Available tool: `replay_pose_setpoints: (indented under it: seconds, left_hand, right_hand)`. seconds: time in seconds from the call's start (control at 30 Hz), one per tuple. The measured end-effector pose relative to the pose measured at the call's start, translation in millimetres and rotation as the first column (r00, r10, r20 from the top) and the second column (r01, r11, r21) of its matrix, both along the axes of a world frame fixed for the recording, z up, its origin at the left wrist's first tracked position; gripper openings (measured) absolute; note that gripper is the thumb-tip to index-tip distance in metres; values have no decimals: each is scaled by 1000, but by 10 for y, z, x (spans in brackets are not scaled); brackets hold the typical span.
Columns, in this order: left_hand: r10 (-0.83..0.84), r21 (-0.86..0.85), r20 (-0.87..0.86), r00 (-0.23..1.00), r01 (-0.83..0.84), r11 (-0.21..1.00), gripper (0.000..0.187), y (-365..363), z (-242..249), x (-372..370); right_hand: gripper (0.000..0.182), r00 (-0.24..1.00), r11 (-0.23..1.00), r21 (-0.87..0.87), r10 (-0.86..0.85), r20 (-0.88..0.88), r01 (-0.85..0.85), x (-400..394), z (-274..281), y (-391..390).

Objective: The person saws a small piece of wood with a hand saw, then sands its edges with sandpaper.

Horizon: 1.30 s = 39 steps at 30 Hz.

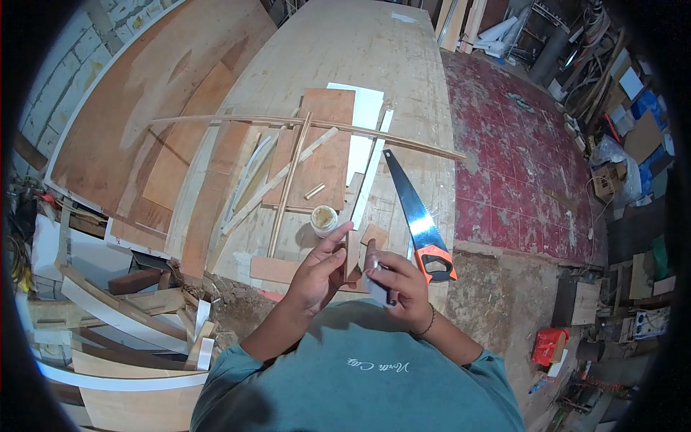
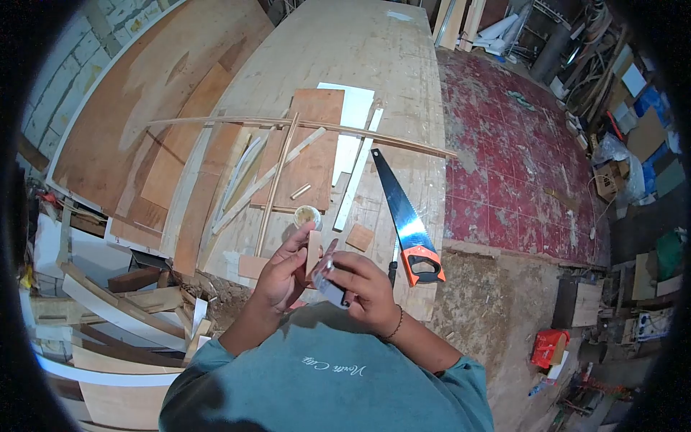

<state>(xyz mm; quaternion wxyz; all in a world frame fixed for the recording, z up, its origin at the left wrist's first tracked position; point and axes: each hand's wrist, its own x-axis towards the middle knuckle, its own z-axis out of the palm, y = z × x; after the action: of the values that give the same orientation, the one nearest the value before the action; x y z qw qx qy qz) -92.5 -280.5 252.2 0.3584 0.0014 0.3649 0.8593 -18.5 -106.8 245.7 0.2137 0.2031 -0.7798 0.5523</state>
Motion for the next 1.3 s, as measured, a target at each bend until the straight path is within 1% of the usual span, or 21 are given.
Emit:
replay_pose_setpoints:
  seconds: [0.13,0.23,0.27,0.3,0.37,0.43,0.47,0.53,0.6,0.7,0.73,0.8,0.87,0.93,1.0,1.07,1.1,1.13,1.2,1.23,1.3]
  left_hand:
    - [-86,9,-91,992,87,996,63,7,51,-21]
    - [-117,81,-261,958,143,986,79,-15,-8,-39]
    - [-130,-17,-296,946,130,991,85,-19,-32,-47]
    - [-146,-116,-329,933,113,987,91,-26,-42,-50]
    - [-106,-120,-373,922,66,991,91,-41,-23,-65]
    - [-95,-124,-379,921,52,991,87,-79,68,-86]
    - [-94,-124,-378,921,50,991,87,-98,66,-98]
    - [-44,-94,-431,901,3,996,93,-120,41,-110]
    - [-32,-91,-446,895,-10,996,95,-128,-35,-122]
    - [-7,-90,-443,896,-37,995,98,-70,-39,-120]
    - [9,-94,-427,904,-54,994,100,-51,-33,-112]
    - [10,-94,-455,891,-59,994,99,-40,-50,-85]
    - [13,-91,-485,874,-65,994,98,-47,-49,-71]
    - [-18,-9,-581,814,16,1000,91,-73,-20,-50]
    - [-26,-14,-558,830,22,1000,90,-84,29,-54]
    - [-86,-115,-338,937,49,992,91,-122,60,-63]
    - [-89,-120,-334,938,51,991,91,-163,53,-56]
    - [-78,-81,-391,917,50,995,91,-195,35,-60]
    - [-36,12,-508,860,49,999,93,-215,1,-98]
    - [-30,-11,-514,857,29,1000,93,-227,-8,-112]
    - [-4,-6,-479,878,2,1000,93,-205,-36,-163]
  right_hand:
    - [35,999,999,46,9,-50,-7,-48,-3,-3]
    - [36,1000,998,64,5,-26,-4,-64,-29,41]
    - [36,1000,998,64,7,-26,-6,-64,-40,48]
    - [36,999,1000,5,2,-32,-2,-59,-53,52]
    - [37,999,999,-53,0,-39,-2,-65,-118,46]
    - [41,985,970,-181,-169,-22,162,-82,-221,30]
    - [41,986,970,-181,-167,-21,161,-89,-210,37]
    - [45,972,960,-156,-224,70,233,-94,-155,58]
    - [36,970,958,-155,-238,51,243,-47,-58,14]
    - [30,979,994,78,-63,-196,80,-24,25,-35]
    - [30,979,994,78,-64,-195,80,-31,40,-54]
    - [36,947,956,283,25,-319,71,-77,89,-76]
    - [39,937,958,277,25,-349,77,-161,12,-78]
    - [38,965,985,161,-16,-261,59,-287,-77,-7]
    - [36,976,982,156,-78,-201,111,-302,-119,-32]
    - [35,955,975,222,55,-291,11,-132,-82,-137]
    - [33,932,992,128,60,-357,-15,-171,-107,-146]
    - [33,934,992,125,52,-353,-8,-278,-180,-67]
    - [34,964,919,313,-263,33,240,-509,-292,220]
    - [36,935,898,261,-349,-66,354,-484,-298,267]
    - [37,944,922,216,-297,-144,323,-398,-224,143]
